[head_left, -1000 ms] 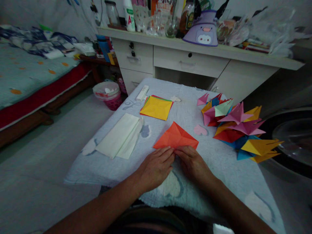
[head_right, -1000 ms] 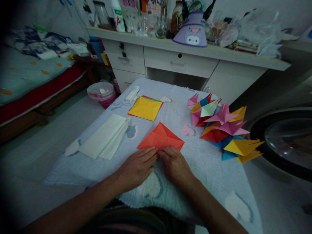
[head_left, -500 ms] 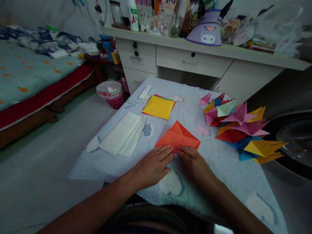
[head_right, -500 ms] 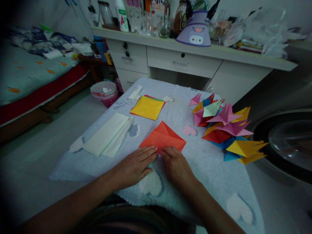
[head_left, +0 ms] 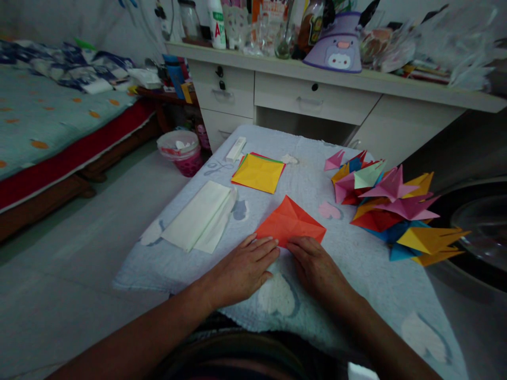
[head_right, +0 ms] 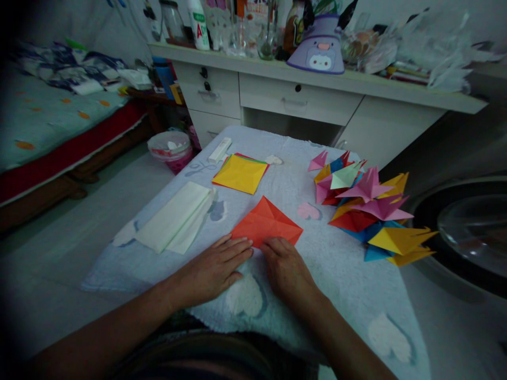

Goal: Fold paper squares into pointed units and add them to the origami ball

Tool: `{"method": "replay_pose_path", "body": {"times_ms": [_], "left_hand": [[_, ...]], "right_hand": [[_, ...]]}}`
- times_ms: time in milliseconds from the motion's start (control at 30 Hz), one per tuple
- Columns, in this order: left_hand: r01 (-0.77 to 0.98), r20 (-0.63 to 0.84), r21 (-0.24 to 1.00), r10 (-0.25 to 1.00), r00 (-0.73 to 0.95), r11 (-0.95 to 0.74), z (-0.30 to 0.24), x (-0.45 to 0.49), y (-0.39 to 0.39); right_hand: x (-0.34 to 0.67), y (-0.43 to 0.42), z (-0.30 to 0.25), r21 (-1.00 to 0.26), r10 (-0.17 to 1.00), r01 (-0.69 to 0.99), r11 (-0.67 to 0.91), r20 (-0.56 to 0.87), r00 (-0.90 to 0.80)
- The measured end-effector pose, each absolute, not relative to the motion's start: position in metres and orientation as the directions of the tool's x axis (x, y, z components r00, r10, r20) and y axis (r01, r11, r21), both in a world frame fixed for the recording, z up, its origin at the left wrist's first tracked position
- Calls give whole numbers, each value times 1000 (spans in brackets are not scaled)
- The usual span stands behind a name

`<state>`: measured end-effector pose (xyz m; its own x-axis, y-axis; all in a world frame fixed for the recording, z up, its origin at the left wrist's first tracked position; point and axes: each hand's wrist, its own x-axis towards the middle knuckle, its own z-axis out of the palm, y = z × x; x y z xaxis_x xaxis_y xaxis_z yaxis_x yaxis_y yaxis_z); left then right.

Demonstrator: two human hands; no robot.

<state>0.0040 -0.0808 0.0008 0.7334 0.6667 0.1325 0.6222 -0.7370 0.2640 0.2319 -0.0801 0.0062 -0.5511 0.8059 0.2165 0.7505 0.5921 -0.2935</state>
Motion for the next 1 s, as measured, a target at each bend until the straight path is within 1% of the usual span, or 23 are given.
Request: {"method": "replay_pose_path", "body": {"times_ms": [133, 300, 400, 500, 633, 700, 1000], "left_hand": [[622, 163, 242, 663, 731, -745, 1, -2, -83], [576, 336, 191, 604, 723, -795, 3, -6, -90], [523, 384, 184, 550, 741, -832, 5, 0, -96], [519, 363, 197, 554, 749, -832, 3, 10, -98], [658, 343, 193, 678, 650, -728, -7, 19, -94], [703, 314, 189, 721, 618, -685, -10, 20, -93], [745, 222, 220, 776, 591, -630, -6, 17, -90]], "right_hand": [[231, -80, 5, -291, 806, 751, 592, 213, -552], [231, -80, 6, -307, 811, 751, 585, 210, -546], [230, -81, 8, -300, 811, 753, 586, 207, -548], [229, -81, 10, -285, 806, 754, 591, 213, -552], [226, -83, 12, -251, 794, 754, 607, 228, -564], [224, -83, 12, -227, 795, 763, 606, 223, -565], [220, -90, 3, -121, 828, 823, 555, 173, -533]]}}
